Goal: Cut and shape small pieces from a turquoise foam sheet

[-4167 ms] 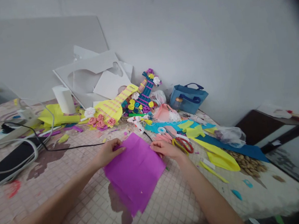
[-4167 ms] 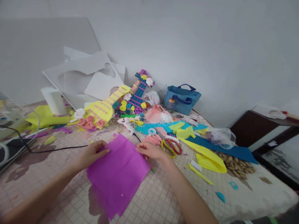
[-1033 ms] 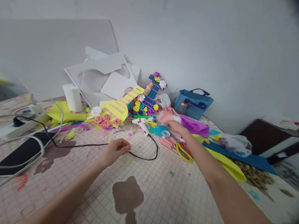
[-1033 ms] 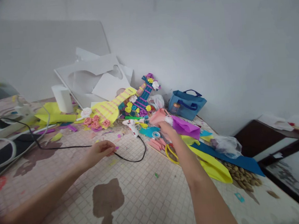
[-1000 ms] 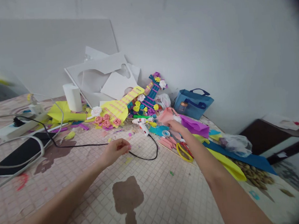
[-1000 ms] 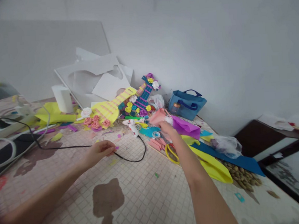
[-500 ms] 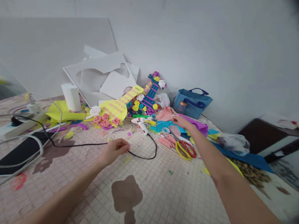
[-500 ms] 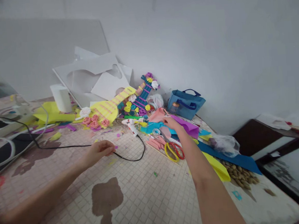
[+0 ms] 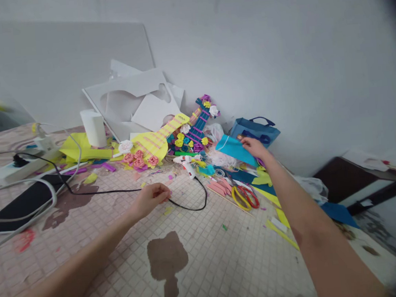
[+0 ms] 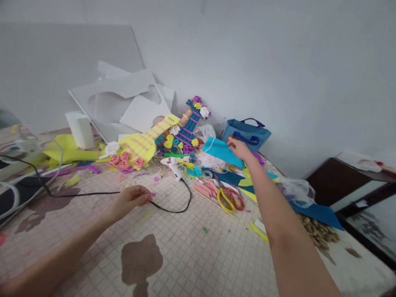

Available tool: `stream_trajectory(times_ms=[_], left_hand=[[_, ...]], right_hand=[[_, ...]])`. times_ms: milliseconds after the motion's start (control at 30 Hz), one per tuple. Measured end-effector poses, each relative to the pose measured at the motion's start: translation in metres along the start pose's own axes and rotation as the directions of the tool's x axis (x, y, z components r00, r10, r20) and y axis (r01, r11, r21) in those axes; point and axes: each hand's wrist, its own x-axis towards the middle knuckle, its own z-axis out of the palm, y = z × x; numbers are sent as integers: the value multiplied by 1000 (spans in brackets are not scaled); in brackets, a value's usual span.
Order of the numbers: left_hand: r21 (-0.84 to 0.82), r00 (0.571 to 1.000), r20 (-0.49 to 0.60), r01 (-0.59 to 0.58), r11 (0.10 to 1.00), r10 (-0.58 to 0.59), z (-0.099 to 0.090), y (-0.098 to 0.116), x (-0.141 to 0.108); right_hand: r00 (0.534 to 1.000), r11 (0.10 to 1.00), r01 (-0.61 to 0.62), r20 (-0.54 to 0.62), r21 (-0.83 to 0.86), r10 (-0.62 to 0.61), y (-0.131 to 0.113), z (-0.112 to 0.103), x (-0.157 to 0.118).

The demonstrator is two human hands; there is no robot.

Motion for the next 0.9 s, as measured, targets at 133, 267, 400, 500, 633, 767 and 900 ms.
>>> stream_trajectory(times_ms=[133, 267, 400, 500, 633, 767, 900], left_hand=[[-1, 1000, 10, 1, 1000, -1, 0, -1, 0], [1, 1000, 21, 11, 1000, -11, 2, 1, -1], [1, 999, 42, 32, 999, -32, 3, 2, -1], [50, 998, 58, 19, 999, -22, 3, 3, -3], [92, 998, 21, -58, 994, 56, 7, 8, -6], [-12, 995, 2, -95, 995, 95, 22, 25, -2], [-22, 998, -36, -55, 998, 55, 38, 47, 9]], right_hand=[[993, 995, -57, -94, 82, 65, 10, -25, -2], [989, 987, -48, -134, 155, 69, 9, -39, -5], [993, 978, 21, -118, 209, 3, -12, -42, -3], [993, 967, 105, -68, 234, -91, -39, -36, -8], [967, 937, 224, 58, 267, -248, -82, -16, -34], [914, 899, 315, 158, 305, -374, -128, 10, -70], [820, 837, 424, 246, 346, -517, -167, 32, -99]])
